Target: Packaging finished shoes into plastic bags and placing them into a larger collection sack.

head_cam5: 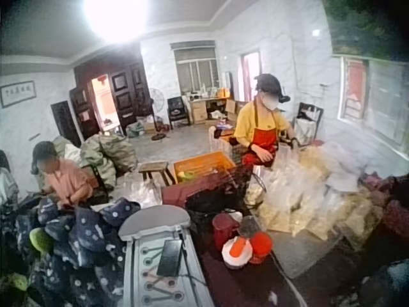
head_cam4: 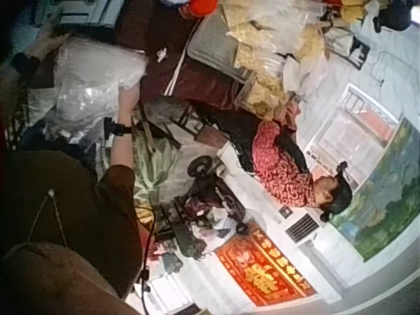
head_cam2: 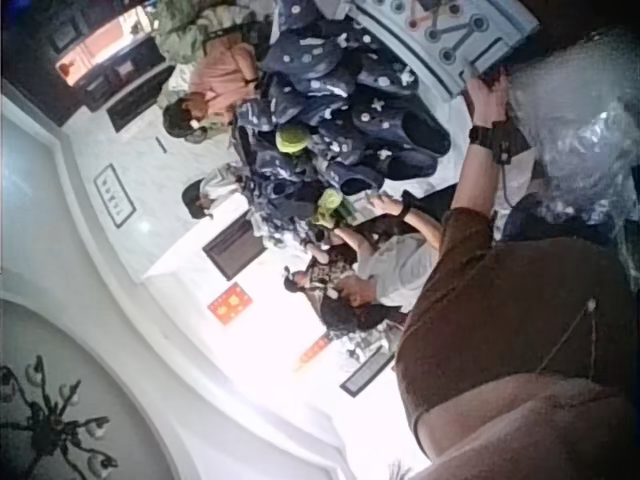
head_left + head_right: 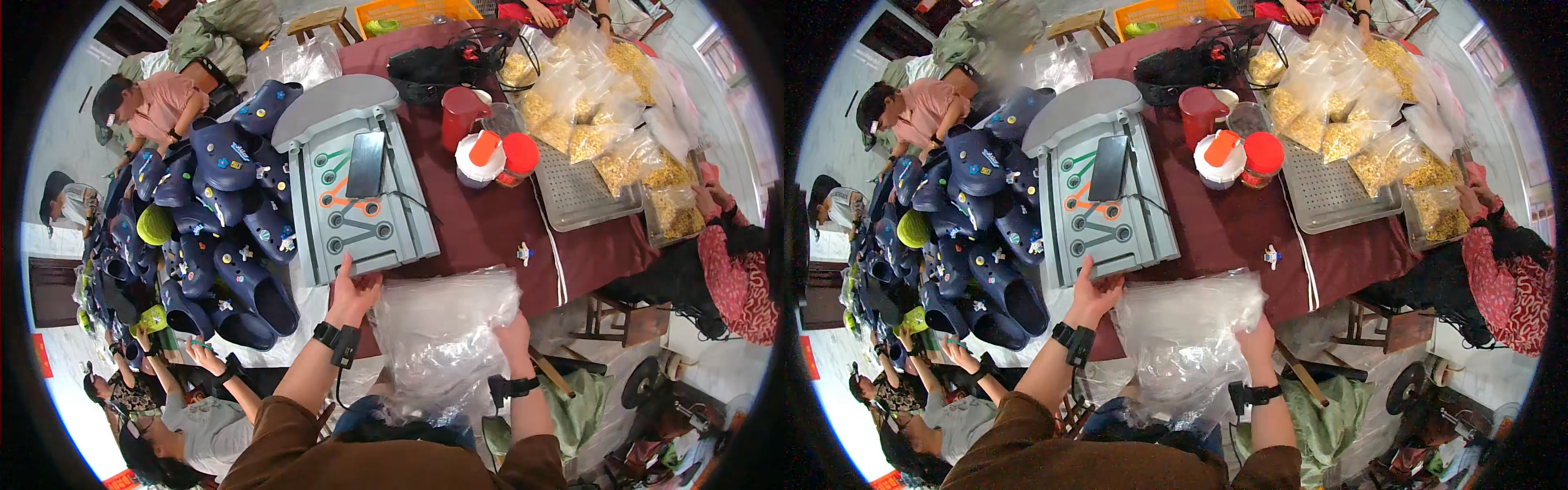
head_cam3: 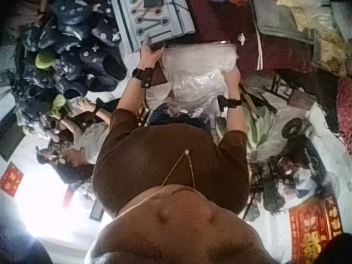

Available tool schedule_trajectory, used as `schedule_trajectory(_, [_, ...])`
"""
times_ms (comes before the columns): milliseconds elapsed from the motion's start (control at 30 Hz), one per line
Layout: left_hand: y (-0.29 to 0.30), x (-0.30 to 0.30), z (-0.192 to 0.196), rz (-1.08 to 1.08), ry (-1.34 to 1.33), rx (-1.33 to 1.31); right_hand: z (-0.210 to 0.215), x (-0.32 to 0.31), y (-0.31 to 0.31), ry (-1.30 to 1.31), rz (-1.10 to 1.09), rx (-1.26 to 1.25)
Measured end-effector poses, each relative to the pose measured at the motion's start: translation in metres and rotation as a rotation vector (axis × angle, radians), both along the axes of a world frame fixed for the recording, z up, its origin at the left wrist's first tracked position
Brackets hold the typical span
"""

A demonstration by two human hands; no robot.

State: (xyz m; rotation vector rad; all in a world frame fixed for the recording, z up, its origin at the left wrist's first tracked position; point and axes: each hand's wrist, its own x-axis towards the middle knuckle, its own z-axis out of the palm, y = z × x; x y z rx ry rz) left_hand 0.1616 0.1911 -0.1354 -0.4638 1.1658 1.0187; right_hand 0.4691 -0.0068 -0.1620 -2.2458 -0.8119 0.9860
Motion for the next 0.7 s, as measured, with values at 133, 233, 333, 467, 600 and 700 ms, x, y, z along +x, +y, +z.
schedule_trajectory(133, [0.008, -0.008, 0.016, -0.041, 0.004, -0.050, -0.001, -0.025, 0.043, -0.020, 0.109, -0.004])
schedule_trajectory(233, [0.007, -0.001, 0.034, 0.009, 0.028, -0.005, -0.002, -0.039, 0.080, -0.023, 0.138, -0.005])
schedule_trajectory(333, [0.009, -0.013, 0.021, -0.014, -0.035, -0.050, -0.022, -0.045, 0.115, -0.041, 0.132, -0.053])
schedule_trajectory(467, [0.010, -0.009, 0.030, -0.058, 0.026, 0.030, -0.041, -0.048, 0.150, -0.186, 0.199, -0.030])
schedule_trajectory(600, [0.014, -0.006, 0.062, -0.139, 0.089, 0.127, -0.031, -0.055, 0.188, -0.194, 0.116, -0.091])
schedule_trajectory(700, [0.017, -0.010, 0.066, -0.163, 0.077, 0.079, -0.029, -0.056, 0.198, -0.188, 0.060, -0.083])
